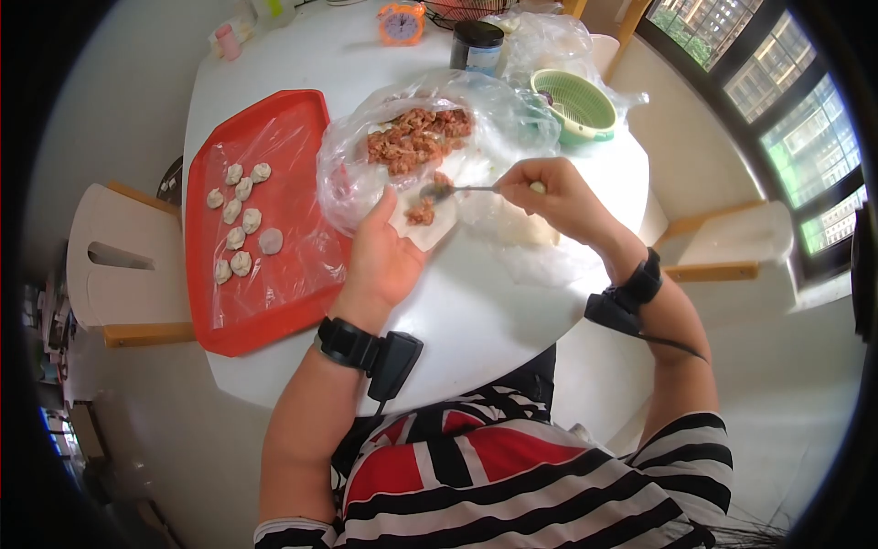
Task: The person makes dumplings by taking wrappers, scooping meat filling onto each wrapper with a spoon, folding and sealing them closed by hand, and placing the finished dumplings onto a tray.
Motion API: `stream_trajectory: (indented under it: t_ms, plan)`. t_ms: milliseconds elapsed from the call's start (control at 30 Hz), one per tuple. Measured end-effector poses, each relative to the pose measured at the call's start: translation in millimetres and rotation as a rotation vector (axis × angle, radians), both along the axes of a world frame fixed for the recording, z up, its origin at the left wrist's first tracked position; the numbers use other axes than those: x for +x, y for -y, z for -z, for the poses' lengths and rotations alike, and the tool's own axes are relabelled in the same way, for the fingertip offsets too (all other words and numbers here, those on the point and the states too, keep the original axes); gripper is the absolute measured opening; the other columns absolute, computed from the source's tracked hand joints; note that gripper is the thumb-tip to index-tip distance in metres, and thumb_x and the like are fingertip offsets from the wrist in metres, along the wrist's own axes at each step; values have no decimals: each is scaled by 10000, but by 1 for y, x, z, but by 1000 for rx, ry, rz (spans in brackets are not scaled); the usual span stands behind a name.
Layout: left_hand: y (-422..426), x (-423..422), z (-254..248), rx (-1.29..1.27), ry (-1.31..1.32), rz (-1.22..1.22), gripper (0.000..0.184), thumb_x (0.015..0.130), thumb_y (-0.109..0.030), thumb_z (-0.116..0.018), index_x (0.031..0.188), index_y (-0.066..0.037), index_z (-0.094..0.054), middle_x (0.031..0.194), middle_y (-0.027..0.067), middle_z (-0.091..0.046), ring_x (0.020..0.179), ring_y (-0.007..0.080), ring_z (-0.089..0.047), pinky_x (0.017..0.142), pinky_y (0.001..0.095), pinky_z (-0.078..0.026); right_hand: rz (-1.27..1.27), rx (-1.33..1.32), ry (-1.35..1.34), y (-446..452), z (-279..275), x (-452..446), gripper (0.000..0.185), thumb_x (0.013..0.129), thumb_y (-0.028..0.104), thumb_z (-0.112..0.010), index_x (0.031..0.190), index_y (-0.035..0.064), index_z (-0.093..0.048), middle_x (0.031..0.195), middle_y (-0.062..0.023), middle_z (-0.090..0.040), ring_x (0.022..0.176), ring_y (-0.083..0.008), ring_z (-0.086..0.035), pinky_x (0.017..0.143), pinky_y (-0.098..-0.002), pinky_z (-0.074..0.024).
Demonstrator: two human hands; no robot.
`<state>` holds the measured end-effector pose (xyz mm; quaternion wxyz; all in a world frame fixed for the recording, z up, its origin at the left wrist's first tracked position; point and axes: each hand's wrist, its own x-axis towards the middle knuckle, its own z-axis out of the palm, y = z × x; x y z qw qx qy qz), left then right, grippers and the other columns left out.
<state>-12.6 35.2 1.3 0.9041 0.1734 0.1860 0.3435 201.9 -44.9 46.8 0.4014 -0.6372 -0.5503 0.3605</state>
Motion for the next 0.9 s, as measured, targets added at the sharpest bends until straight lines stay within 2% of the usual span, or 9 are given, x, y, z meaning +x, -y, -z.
stream_trajectory:
  t_ms: [67, 233, 300, 333, 400, 500, 600, 833, 900]
  plan:
    - [-1, 0, 2, 11, 44, 34, 495, 1033, -348, -288, 1342, 27, -385, 1285, 166, -518, 1211, 287, -503, 1074, 434, -385, -60, 94, 139, 6, 1, -4, 158, 860, 89, -603, 928, -35, -674, 726, -38, -623, 649, -96, -517, 610, -265, -439]
    - [2, -1, -4, -18, 21, 39, 506, 1034, -363, -268, 1335, 21, -401, 1289, 162, -518, 1211, 286, -503, 1066, 439, -387, -31, 162, 293, 19, -12, -16, 137, 864, 76, -602, 937, -19, -668, 770, -100, -651, 641, -133, -542, 614, -285, -458]
    - [2, -1, -4, -17, 19, 50, 509, 1034, -368, -262, 1332, 18, -408, 1289, 161, -519, 1210, 285, -503, 1062, 438, -389, -14, 286, 336, 23, -15, -22, 121, 850, 48, -621, 952, 5, -669, 802, -114, -659, 636, -186, -584, 625, -304, -481]
    - [2, -1, -4, -14, 25, 53, 512, 1034, -372, -259, 1329, 17, -412, 1288, 157, -521, 1210, 283, -504, 1058, 435, -392, -14, 285, 336, 23, -14, -22, 121, 850, 48, -621, 952, 5, -669, 802, -114, -659, 636, -186, -584, 625, -304, -481]
    - [2, -1, -4, -11, 31, 55, 515, 1034, -377, -256, 1327, 15, -417, 1287, 154, -523, 1210, 281, -505, 1054, 433, -395, -90, 492, 590, 23, -8, -22, 149, 832, 19, -632, 977, 30, -667, 810, -102, -643, 671, -239, -608, 634, -330, -502]
    - [2, -1, -4, 10, 43, 67, 524, 1033, -386, -257, 1331, 15, -414, 1286, 148, -524, 1202, 274, -510, 1050, 426, -401, -114, 587, 711, 24, 1, -22, 218, 796, -10, -635, 999, 62, -665, 779, -79, -609, 692, -257, -594, 604, -345, -497]
    - [1, -1, -3, 5, 5, 53, 535, 1031, -396, -258, 1328, 19, -418, 1285, 143, -526, 1195, 273, -515, 1046, 421, -404, -93, 681, 823, 25, -1, -21, 281, 762, -29, -630, 1018, 81, -659, 756, -60, -588, 698, -227, -591, 576, -346, -487]
    - [1, -2, -3, 1, 44, 67, 538, 1030, -391, -269, 1314, 38, -426, 1271, 154, -531, 1219, 294, -504, 1056, 421, -400, -72, 684, 837, 27, 5, -18, 293, 748, -28, -634, 1019, 81, -656, 753, -57, -591, 695, -230, -591, 566, -342, -483]
    - [1, -2, -4, -13, 38, 65, 534, 1030, -387, -274, 1318, 39, -421, 1273, 158, -530, 1231, 301, -495, 1061, 421, -396, 111, 643, 760, 24, 4, -16, 201, 802, 7, -611, 991, 65, -651, 772, -77, -619, 725, -257, -607, 593, -362, -491]
